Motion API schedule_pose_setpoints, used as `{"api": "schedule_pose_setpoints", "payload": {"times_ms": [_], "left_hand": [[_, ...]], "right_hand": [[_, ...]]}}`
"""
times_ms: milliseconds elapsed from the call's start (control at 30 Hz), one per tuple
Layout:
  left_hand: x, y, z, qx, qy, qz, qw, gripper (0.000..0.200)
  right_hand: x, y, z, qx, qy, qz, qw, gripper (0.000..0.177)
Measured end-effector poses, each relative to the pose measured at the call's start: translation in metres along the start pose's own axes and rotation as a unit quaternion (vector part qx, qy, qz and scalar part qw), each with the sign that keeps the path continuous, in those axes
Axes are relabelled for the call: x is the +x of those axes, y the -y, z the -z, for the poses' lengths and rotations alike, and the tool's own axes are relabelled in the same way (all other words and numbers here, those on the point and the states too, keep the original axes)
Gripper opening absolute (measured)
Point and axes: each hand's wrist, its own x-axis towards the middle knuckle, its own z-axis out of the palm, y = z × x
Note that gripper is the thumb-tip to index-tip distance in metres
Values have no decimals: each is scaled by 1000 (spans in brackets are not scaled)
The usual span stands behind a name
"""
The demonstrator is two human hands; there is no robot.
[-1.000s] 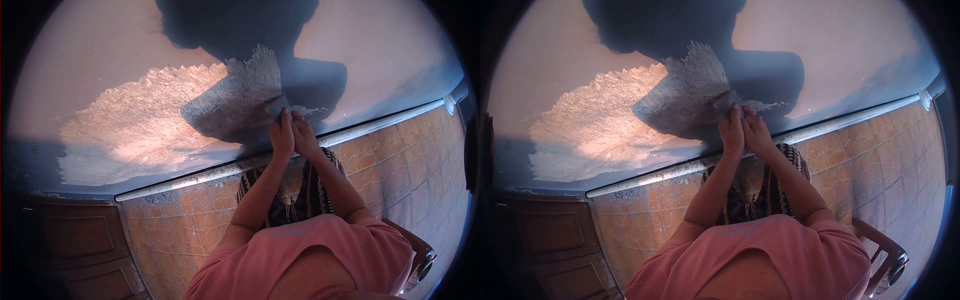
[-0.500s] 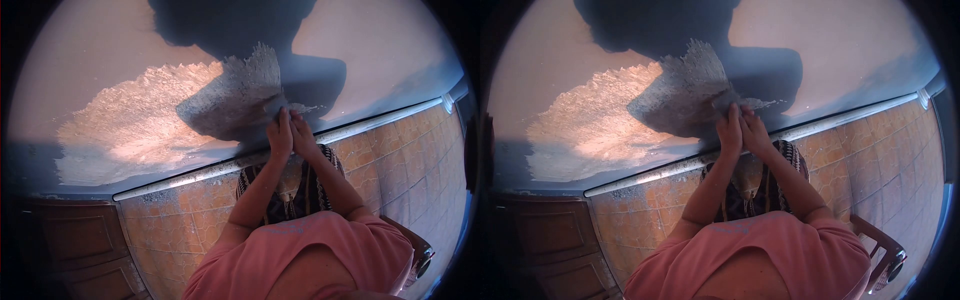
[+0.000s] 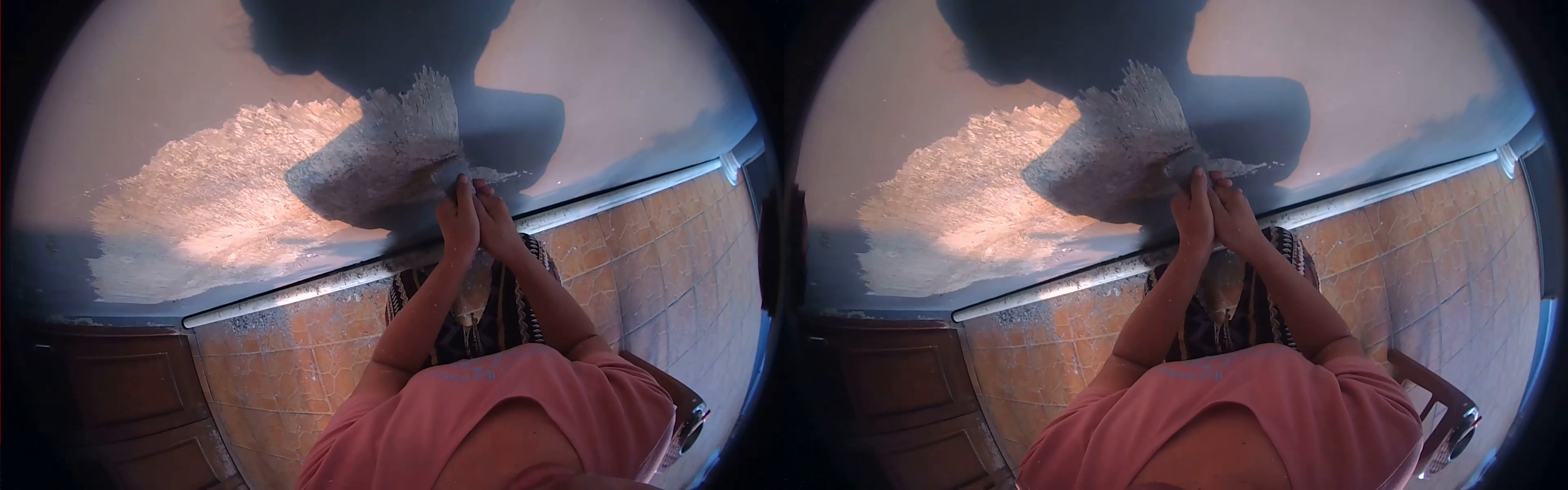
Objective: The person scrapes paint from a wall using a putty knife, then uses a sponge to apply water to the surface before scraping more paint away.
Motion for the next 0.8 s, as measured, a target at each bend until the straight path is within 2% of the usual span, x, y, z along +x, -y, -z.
{"api": "schedule_pose_setpoints", "payload": {"times_ms": [67, 167, 267, 367, 467, 567, 667, 800], "left_hand": [[-1, -4, 0, -9, 17, -5, 1000, 37], [8, 4, 4, 32, 18, -37, 999, 38], [12, -49, -18, 83, 28, -86, 992, 38], [10, -41, -14, 100, 27, -97, 990, 38], [1, -11, -2, 61, 3, -48, 997, 38], [0, -12, -5, 6, -4, 2, 1000, 38], [-6, -18, -6, -11, 34, -12, 999, 38], [4, -25, -6, 35, 19, -38, 998, 40]], "right_hand": [[2, -11, -2, -4, -11, 14, 1000, 34], [10, -25, -6, -54, -53, 94, 993, 35], [20, 43, 5, -3, -27, 99, 995, 37], [16, 36, 6, -28, -33, 137, 990, 35], [4, -7, -5, -20, -50, 64, 996, 34], [0, 8, -2, 6, -13, 35, 999, 36], [-2, 3, 0, -14, -19, 54, 998, 35], [7, 17, -5, -6, -58, 89, 994, 34]]}}
